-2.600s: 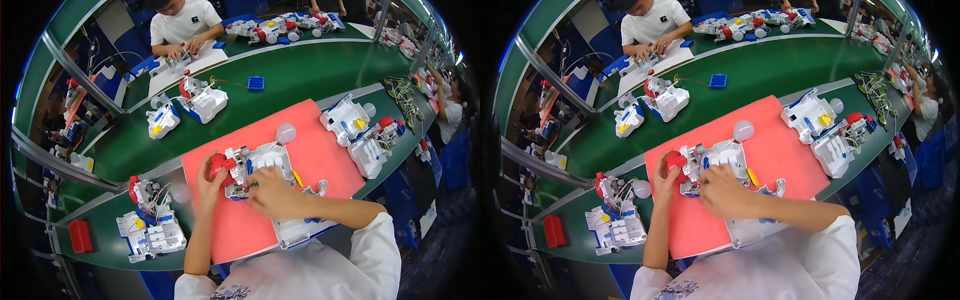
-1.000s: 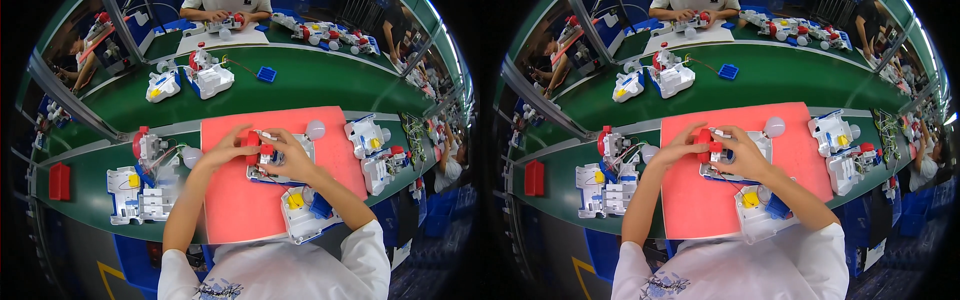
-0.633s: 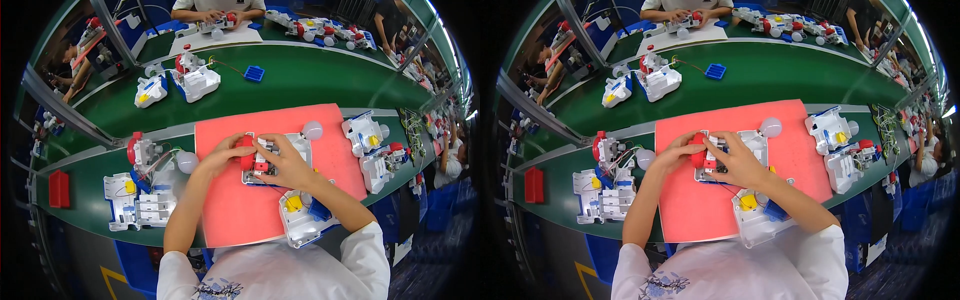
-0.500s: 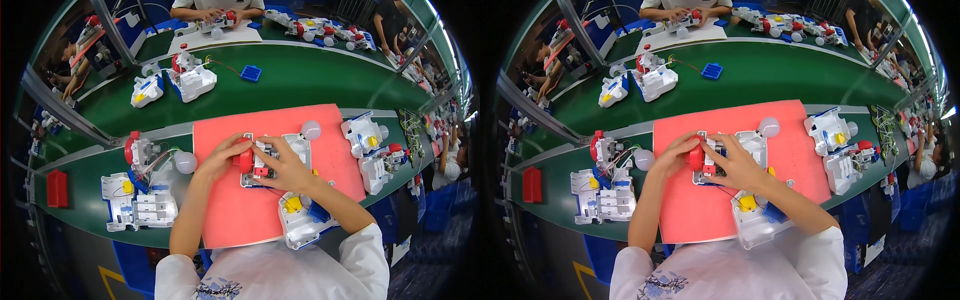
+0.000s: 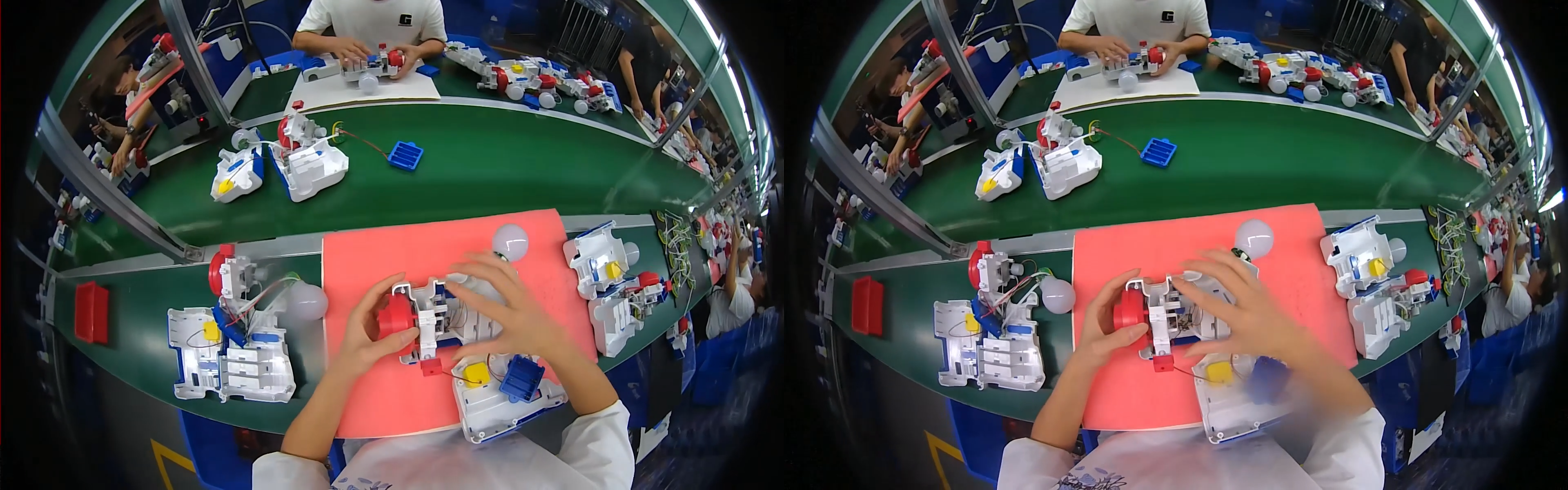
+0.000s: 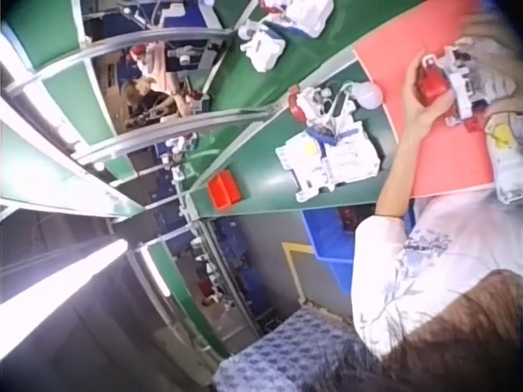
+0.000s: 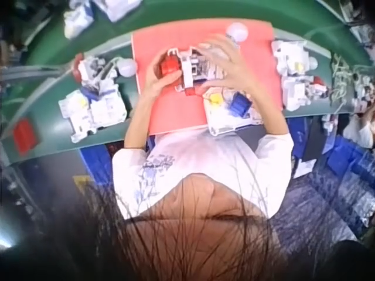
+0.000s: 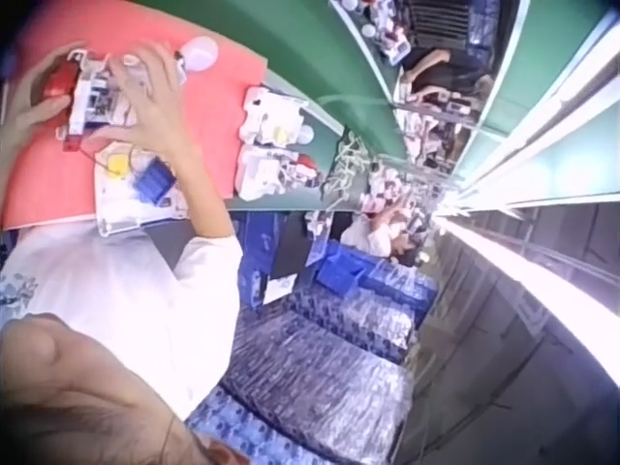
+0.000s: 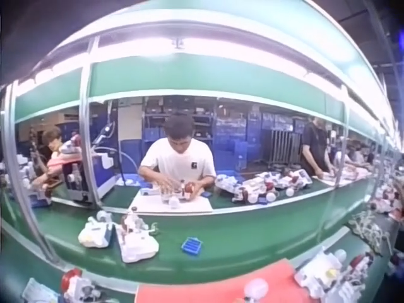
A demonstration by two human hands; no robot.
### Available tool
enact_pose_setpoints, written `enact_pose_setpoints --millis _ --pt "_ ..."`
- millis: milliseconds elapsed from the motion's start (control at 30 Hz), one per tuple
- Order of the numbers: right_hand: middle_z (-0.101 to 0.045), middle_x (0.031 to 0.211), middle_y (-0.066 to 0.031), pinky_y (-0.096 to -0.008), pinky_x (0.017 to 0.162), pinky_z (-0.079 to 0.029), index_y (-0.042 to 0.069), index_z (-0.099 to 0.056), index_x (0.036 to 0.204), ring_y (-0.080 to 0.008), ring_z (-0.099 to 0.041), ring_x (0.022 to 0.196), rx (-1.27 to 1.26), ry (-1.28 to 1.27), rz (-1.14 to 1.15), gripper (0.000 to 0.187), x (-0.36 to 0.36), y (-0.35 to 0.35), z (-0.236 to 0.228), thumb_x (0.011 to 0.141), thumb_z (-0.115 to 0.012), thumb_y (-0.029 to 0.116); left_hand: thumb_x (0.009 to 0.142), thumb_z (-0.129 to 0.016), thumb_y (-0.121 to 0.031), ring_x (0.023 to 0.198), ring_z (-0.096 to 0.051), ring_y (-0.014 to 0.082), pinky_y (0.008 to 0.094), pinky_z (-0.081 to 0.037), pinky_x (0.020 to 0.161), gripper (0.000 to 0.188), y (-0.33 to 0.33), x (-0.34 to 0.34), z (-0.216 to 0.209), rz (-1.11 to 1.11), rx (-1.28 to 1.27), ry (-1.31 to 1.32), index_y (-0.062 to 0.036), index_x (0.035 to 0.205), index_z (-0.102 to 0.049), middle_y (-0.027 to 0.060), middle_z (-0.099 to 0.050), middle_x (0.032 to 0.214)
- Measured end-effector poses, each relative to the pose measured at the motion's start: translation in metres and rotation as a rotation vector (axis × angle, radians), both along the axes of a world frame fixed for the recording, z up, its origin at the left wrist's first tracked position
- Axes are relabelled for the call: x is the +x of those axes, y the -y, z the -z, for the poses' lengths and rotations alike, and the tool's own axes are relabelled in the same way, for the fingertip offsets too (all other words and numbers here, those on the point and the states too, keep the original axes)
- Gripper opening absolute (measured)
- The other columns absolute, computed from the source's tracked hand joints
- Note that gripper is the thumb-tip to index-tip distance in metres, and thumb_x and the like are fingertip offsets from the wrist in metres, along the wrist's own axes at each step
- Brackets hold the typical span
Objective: Assembling the internal electronic components and plastic casing of a toy siren beacon.
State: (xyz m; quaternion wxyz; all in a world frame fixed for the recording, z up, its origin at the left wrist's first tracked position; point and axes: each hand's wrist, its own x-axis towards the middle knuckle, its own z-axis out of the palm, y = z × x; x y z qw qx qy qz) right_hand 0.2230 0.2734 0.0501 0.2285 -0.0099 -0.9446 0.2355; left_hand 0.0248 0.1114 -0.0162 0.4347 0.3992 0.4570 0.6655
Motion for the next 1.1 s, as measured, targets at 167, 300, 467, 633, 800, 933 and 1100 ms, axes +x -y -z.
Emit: enact_pose_setpoints --millis 167,300,467,633,800,933,1100 --pt "-0.048 0.139 -0.0166 -0.0491 0.109 -0.038 0.010 -0.058 0.136 -0.0365 -0.044 0.133 0.143 -0.079 0.315 0.069 0.012 -0.047 0.014 0.077 -0.083 0.035 0.074 -0.079 -0.004 0.123 -0.054 0.0218 0.0365 -0.040 0.106 0.080 0.001 -0.003 0.001 -0.012 0.013 0.016 -0.0018 0.145 -0.043 0.0135 -0.057 0.134" --pt "-0.054 0.133 -0.0159 -0.0408 0.102 -0.046 0.007 -0.057 0.134 -0.0304 -0.053 0.124 -0.324 0.119 0.456 0.056 0.020 -0.091 0.027 0.085 -0.076 0.026 0.085 -0.071 -0.016 0.116 -0.058 0.0190 0.0328 -0.044 0.100 0.059 -0.016 -0.004 0.014 -0.176 -0.141 0.127 -0.0001 0.138 -0.050 0.0107 -0.061 0.125" --pt "-0.059 0.129 -0.0129 -0.0354 0.092 -0.051 0.002 -0.058 0.130 -0.0238 -0.059 0.117 -0.537 0.102 0.517 0.046 0.030 -0.116 0.069 0.089 -0.072 0.019 0.095 -0.063 -0.030 0.109 -0.057 0.0187 0.0302 -0.044 0.097 0.045 -0.040 -0.024 0.032 -0.380 -0.286 -0.409 -0.0017 0.129 -0.059 0.0100 -0.061 0.119" --pt "-0.059 0.128 -0.0140 -0.0367 0.097 -0.049 0.003 -0.053 0.132 -0.0243 -0.059 0.118 -0.390 -0.025 0.442 0.052 0.016 -0.110 0.082 0.087 -0.073 0.018 0.095 -0.064 -0.032 0.118 -0.054 0.0239 0.0343 -0.041 0.100 0.041 -0.048 -0.035 0.025 -0.299 -0.309 -0.256 -0.0015 0.123 -0.064 0.0131 -0.059 0.124" --pt "-0.059 0.126 -0.0157 -0.0384 0.097 -0.048 0.004 -0.052 0.133 -0.0267 -0.058 0.118 -0.547 -0.148 0.456 0.058 0.020 -0.105 0.066 0.082 -0.076 0.017 0.091 -0.067 -0.020 0.117 -0.057 0.0257 0.0352 -0.044 0.099 0.033 -0.050 -0.028 -0.018 -0.419 -0.217 -0.626 -0.0029 0.119 -0.065 0.0138 -0.060 0.126" --pt "-0.058 0.127 -0.0162 -0.0392 0.098 -0.048 0.005 -0.059 0.127 -0.0295 -0.058 0.117 -0.418 -0.018 0.483 0.052 0.045 -0.092 0.050 0.080 -0.076 0.018 0.081 -0.066 -0.005 0.119 -0.055 0.0332 0.0429 -0.046 0.098 0.034 -0.063 0.005 -0.087 -0.092 0.116 -1.401 -0.0046 0.115 -0.068 0.0149 -0.058 0.128" --pt "-0.055 0.133 -0.0148 -0.0447 0.104 -0.043 0.013 -0.066 0.124 -0.0334 -0.051 0.125 0.081 -0.051 0.493 0.044 0.047 -0.051 0.029 0.083 -0.075 0.024 0.084 -0.057 -0.008 0.121 -0.053 0.0359 0.0454 -0.044 0.100 0.031 -0.103 0.005 -0.067 0.421 -0.293 -1.795 -0.0031 0.112 -0.070 0.0191 -0.058 0.126"
